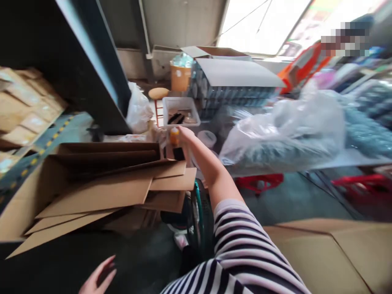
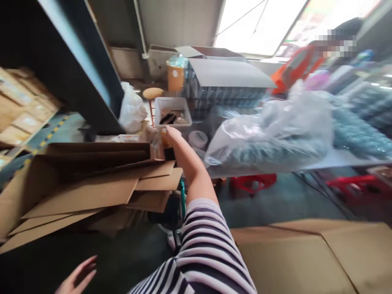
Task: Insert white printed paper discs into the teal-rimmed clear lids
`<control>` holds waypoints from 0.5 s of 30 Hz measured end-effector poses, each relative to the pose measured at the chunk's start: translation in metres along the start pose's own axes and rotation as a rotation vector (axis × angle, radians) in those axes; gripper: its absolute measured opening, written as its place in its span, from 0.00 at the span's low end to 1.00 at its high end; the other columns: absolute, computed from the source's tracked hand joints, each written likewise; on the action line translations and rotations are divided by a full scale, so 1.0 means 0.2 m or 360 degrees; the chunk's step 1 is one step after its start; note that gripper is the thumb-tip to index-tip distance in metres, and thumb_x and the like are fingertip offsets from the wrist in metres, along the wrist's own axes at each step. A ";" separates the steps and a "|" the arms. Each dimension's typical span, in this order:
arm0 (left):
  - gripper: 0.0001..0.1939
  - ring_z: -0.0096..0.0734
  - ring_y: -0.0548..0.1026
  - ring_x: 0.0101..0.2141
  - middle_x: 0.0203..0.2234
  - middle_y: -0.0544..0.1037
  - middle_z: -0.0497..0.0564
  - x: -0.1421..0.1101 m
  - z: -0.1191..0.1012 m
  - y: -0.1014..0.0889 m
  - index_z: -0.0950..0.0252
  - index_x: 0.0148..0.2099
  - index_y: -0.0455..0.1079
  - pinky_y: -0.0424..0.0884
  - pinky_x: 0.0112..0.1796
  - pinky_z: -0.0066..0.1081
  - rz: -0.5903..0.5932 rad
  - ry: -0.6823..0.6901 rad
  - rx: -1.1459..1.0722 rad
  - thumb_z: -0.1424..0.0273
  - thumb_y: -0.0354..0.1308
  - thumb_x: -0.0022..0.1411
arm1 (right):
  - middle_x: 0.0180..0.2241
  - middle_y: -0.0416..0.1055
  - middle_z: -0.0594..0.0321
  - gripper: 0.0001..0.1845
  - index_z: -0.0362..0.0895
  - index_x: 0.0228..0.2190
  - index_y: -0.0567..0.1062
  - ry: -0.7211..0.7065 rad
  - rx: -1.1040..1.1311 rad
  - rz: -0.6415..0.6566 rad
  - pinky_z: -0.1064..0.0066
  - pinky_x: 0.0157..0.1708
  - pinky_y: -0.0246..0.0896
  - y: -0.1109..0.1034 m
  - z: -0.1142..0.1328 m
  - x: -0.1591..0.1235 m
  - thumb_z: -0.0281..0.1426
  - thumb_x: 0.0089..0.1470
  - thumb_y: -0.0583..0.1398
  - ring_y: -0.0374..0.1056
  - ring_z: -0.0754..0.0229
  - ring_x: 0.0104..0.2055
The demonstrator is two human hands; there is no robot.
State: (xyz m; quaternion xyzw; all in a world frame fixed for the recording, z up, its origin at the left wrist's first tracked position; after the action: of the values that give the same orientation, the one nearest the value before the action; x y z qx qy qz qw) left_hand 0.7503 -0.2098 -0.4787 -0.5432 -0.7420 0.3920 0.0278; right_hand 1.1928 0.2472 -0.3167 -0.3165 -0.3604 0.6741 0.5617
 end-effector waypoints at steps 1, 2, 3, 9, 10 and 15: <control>0.28 0.58 0.79 0.43 0.34 0.83 0.50 0.03 -0.09 0.00 0.54 0.33 0.79 0.76 0.47 0.48 0.0065 0.0048 0.0035 0.43 0.67 0.31 | 0.55 0.70 0.51 0.26 0.33 0.57 0.66 -0.0038 0.0002 -0.0010 0.76 0.53 0.56 -0.04 0.05 -0.08 0.36 0.62 0.56 0.67 0.60 0.57; 0.30 0.57 0.79 0.42 0.32 0.83 0.51 0.05 -0.19 0.00 0.56 0.31 0.79 0.76 0.46 0.47 0.0107 0.0133 0.0082 0.40 0.66 0.30 | 0.55 0.71 0.53 0.26 0.36 0.57 0.67 -0.0074 0.0005 -0.0019 0.74 0.53 0.57 -0.07 0.10 -0.18 0.36 0.61 0.58 0.67 0.59 0.56; 0.31 0.55 0.79 0.39 0.30 0.82 0.51 0.06 -0.30 0.02 0.57 0.29 0.78 0.76 0.44 0.45 0.0159 0.0245 0.0120 0.38 0.65 0.30 | 0.55 0.71 0.54 0.26 0.39 0.57 0.68 -0.0115 0.0014 -0.0044 0.72 0.54 0.59 -0.10 0.15 -0.29 0.36 0.60 0.60 0.68 0.58 0.56; 0.32 0.31 0.64 0.22 0.17 0.65 0.48 -0.32 -0.87 0.39 0.63 0.19 0.64 0.64 0.24 0.29 0.0869 0.1045 0.0100 0.39 0.53 0.56 | 0.52 0.73 0.61 0.18 0.46 0.53 0.72 -0.0528 0.0326 -0.0320 0.69 0.56 0.59 -0.17 0.53 -1.38 0.35 0.62 0.60 0.68 0.60 0.55; 0.32 0.30 0.63 0.21 0.16 0.64 0.48 -0.45 -0.93 0.48 0.63 0.18 0.63 0.63 0.24 0.30 0.1060 0.1150 0.0080 0.40 0.51 0.59 | 0.52 0.73 0.62 0.17 0.47 0.52 0.73 -0.0611 0.0407 -0.0301 0.69 0.57 0.58 -0.12 0.59 -1.59 0.36 0.62 0.60 0.67 0.61 0.56; 0.23 0.37 0.72 0.28 0.23 0.76 0.53 -1.07 -1.04 0.93 0.63 0.27 0.76 0.69 0.34 0.34 0.2033 0.1356 0.0169 0.52 0.54 0.64 | 0.49 0.75 0.59 0.20 0.46 0.47 0.76 -0.0192 0.1283 -0.0096 0.64 0.57 0.60 0.34 0.47 -2.37 0.45 0.60 0.60 0.69 0.57 0.53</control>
State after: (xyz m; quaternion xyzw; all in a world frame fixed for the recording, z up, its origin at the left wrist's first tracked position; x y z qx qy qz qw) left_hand 1.0797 -0.2538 -0.3664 -0.9683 -0.1896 0.1239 0.1055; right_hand 1.1592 -0.2402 -0.3123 -0.0202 -0.1090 0.7619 0.6382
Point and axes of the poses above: each hand's wrist, its own x-axis towards the middle knuckle, its own y-axis out of the palm, z = x × y, the point moved 8 cm from there along x, towards the middle knuckle
